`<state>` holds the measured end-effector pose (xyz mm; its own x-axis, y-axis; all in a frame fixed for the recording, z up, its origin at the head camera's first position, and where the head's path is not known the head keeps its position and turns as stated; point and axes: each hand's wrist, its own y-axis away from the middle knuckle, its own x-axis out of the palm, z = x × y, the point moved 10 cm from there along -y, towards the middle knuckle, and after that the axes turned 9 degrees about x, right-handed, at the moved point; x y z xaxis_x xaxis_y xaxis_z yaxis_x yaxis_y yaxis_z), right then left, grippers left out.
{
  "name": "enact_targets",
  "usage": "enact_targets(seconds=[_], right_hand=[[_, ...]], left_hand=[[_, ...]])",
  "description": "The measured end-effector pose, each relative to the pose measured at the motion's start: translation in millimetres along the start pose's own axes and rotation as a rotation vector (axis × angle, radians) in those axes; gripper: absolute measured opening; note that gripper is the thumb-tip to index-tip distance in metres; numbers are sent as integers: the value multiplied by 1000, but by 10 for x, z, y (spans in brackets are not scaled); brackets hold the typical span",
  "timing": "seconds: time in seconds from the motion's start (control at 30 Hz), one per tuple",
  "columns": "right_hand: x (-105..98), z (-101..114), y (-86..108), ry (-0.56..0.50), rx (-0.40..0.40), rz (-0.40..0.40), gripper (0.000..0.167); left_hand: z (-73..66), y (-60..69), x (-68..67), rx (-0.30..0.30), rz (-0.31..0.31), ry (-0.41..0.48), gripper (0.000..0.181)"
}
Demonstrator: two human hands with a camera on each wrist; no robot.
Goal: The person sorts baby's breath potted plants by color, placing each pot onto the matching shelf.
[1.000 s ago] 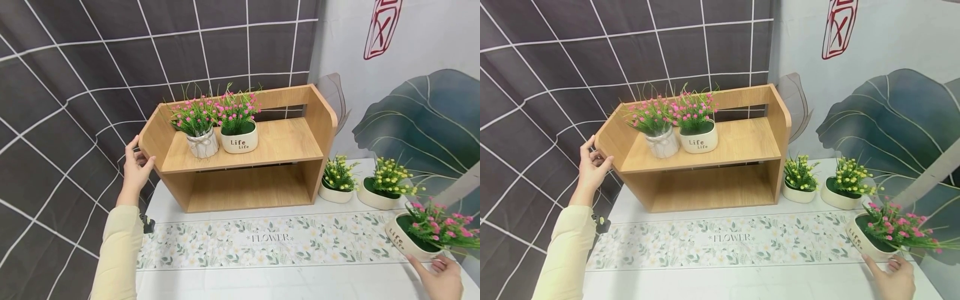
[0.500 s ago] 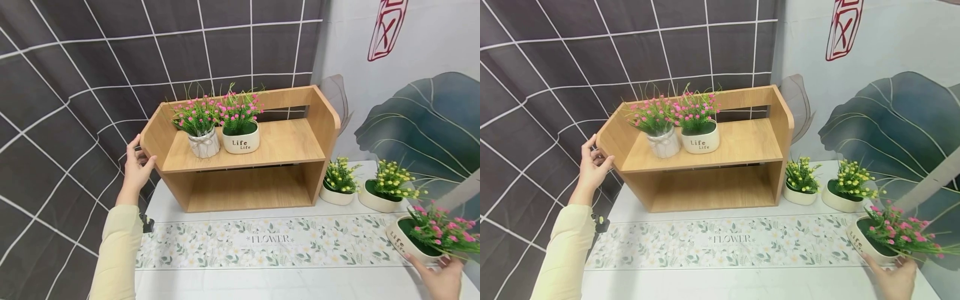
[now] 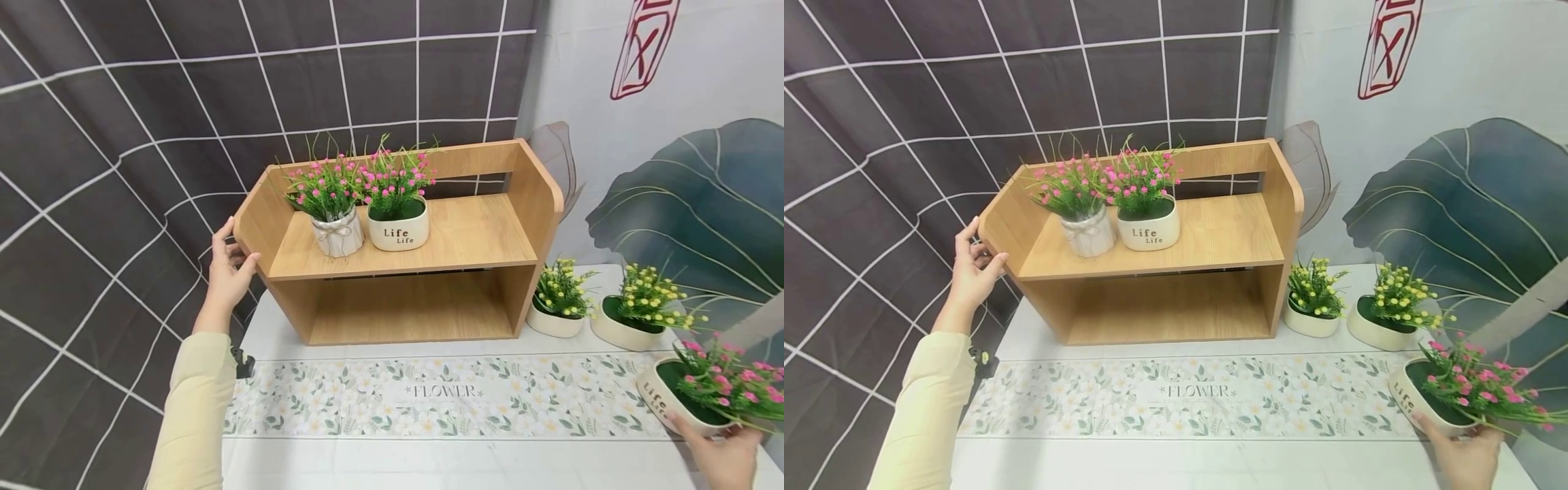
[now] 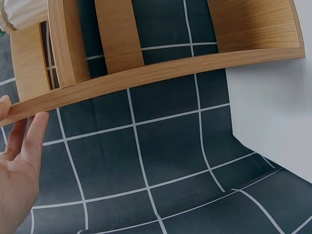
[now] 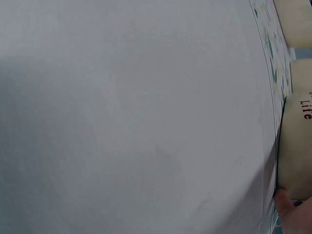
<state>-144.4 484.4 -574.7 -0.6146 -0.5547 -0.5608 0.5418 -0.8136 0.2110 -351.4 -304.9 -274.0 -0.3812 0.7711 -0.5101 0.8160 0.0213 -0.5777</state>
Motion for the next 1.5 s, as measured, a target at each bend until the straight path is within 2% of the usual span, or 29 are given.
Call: enact_targets(seconds=[0.1,0.2,0.4,0.53,0.67,0.7,0.9,1.13,1.3,1.5], right_hand=[[-15,17,-7,-56,-17,-13,96],[-13,25,-17,-57,-27,-12,96],[-13,-2,-17,59,2,-7,95],[-55,-37,13,67,24,-28,95],[-84,-69,57,11,36,-48,94],[-82,-76,72,25,42,-54,93],[-13,-10,137,102,65,-16,91],[80,170,211,101,69,89,92],[49,261,280,55,34,70,86],[45,322,211,-55,-73,10,86]], left_hand=[[4,-6,1,-4,4,-12,70],[11,-10,6,-13,8,-18,70],[-9,-12,18,-8,1,6,71],[-21,-11,36,3,-2,24,71],[-5,-7,55,-1,0,30,71],[-2,-6,58,-2,0,31,71],[6,4,53,-7,1,20,72],[20,11,11,-21,1,-9,71],[23,-2,9,-7,-9,6,71],[16,3,2,-3,-5,3,71]])
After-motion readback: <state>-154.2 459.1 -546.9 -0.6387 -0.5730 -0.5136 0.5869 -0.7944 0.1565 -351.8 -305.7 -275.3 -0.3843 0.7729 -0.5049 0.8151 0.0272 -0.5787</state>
